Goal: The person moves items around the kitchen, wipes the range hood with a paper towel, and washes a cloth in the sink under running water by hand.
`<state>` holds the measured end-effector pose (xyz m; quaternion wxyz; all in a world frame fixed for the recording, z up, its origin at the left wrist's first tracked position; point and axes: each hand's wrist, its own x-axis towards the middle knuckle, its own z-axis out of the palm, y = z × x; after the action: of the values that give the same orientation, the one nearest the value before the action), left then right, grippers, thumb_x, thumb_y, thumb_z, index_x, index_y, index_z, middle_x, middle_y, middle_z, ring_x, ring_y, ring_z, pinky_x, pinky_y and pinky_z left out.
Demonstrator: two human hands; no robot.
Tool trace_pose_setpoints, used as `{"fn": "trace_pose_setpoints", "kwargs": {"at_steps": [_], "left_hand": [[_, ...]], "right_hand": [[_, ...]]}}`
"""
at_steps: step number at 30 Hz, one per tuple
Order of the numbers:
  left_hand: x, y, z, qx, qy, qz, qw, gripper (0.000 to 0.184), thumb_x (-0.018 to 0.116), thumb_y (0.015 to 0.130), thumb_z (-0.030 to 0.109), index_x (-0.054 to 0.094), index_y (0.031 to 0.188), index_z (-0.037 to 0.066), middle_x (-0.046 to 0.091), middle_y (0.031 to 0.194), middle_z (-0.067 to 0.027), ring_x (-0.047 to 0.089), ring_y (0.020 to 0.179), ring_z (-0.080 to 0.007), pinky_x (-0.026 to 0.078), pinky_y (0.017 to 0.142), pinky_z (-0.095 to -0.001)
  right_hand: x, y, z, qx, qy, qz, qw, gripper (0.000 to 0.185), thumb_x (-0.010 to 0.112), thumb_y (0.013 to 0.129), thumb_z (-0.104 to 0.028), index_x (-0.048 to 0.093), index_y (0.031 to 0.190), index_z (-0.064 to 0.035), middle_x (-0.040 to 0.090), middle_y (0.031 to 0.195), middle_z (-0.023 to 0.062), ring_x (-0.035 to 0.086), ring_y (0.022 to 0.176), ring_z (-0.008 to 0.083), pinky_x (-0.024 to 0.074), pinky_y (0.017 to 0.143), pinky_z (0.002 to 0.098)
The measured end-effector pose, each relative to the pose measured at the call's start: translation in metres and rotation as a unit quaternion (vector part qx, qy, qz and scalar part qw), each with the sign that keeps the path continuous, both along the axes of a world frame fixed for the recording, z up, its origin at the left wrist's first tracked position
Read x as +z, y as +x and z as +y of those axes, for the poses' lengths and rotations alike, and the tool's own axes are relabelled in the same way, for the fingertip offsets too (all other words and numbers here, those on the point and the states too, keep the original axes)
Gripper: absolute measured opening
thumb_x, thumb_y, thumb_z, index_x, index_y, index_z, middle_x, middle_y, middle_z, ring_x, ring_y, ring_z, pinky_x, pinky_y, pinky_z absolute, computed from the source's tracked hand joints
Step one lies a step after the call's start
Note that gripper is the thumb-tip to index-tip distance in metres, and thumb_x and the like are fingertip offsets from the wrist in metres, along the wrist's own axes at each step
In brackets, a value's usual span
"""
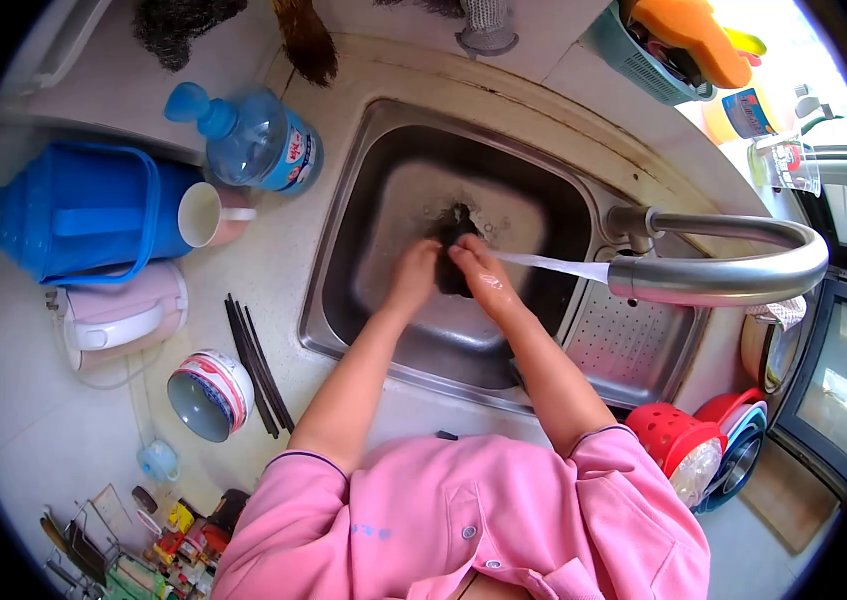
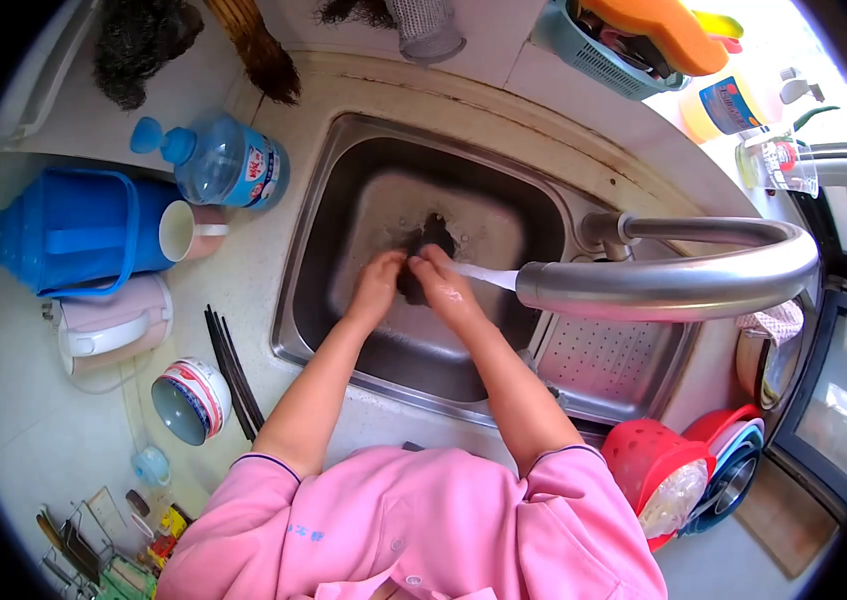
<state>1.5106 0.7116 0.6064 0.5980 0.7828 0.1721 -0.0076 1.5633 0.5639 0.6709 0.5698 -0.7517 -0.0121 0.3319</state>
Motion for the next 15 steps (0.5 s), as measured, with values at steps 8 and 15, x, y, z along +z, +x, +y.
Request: {"fn": "trace_pose_setpoints", "kwargs": {"at_steps": [8,15], "left_hand": [[0.035,-0.027,0.002,-0.011,-0.140,0.215,0.966,0.034,0.059,0.094,0.035,0.068,0.091,0.002,0.064,0.082,-0.0008,0.055,0.074,-0.0081,0.044,0.066,-0.0231],[0.047,0.036,0.040,0.190,-0.274,0.051,0.941,0.027,0.060,0.094,0.030,0.064,0.096,0.003,0.064,0.081,-0.0011,0.055,0.074,-0.0111,0.045,0.069,-0.0288]], "right_hand": [[-0.020,-0.041,-0.037,-0.128,0.019,0.019,0.991,0.033,0.047,0.082,-0.007,0.059,0.112,-0.0064,0.059,0.093,0.0063,0.055,0.080,0.0164,0.0459,0.066,0.0291],[0.004,0.034,-0.048,-0.231,0.136,-0.084,0.960,0.039,0.060,0.081,-0.005,0.053,0.120,-0.0040,0.057,0.105,0.0058,0.053,0.095,0.0132,0.0424,0.087,0.0261]]}}
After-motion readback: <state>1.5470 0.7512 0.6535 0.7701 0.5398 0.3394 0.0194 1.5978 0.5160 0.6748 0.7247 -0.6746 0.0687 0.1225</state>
